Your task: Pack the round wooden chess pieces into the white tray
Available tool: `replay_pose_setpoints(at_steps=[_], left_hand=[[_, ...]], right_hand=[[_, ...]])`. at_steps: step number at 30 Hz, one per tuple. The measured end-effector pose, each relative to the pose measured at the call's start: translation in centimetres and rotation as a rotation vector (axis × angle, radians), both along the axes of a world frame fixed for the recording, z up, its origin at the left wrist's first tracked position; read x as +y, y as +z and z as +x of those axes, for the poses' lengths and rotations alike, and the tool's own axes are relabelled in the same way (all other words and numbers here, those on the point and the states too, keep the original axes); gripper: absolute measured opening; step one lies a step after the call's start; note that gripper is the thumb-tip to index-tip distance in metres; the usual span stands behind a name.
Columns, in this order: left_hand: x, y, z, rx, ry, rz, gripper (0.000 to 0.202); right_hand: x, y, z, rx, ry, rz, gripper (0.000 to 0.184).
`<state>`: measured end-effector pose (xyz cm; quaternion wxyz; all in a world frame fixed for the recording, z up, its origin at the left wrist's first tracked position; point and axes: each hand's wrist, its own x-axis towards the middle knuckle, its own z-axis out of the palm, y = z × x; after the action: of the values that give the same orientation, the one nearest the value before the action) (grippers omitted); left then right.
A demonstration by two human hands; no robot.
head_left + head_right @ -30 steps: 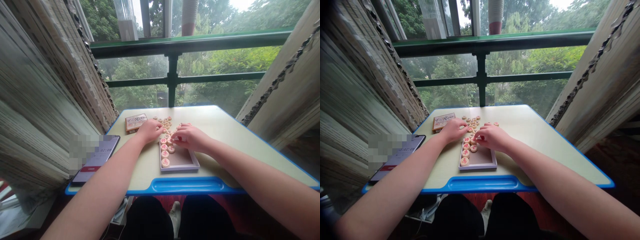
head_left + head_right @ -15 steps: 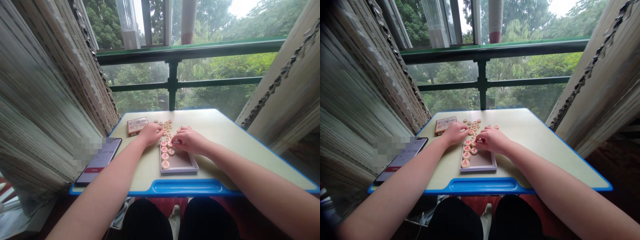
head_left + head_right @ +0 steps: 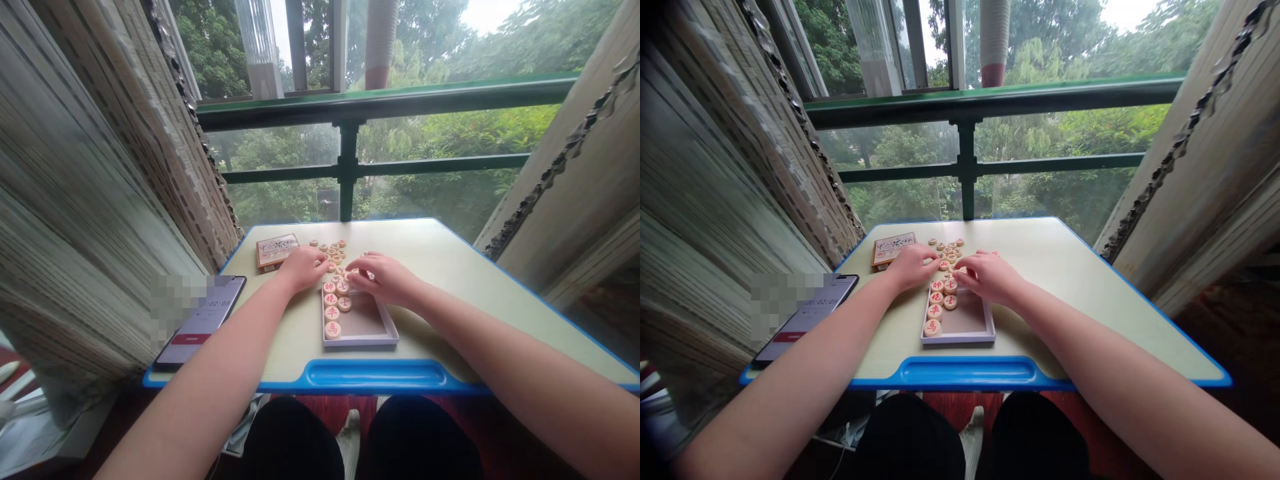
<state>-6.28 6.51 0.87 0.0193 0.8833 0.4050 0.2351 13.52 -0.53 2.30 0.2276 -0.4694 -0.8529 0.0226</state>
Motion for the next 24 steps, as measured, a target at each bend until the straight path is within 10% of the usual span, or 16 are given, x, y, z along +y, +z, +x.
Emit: replay_pose_setpoints(at_steps=[24], left_hand=[[0.14,-0.53,0.01,-0.121,-0.096,-0.215,0.026]], right_hand=[[0.27,-0.26,0.25,-0.117,0.040,-0.034,0.014]])
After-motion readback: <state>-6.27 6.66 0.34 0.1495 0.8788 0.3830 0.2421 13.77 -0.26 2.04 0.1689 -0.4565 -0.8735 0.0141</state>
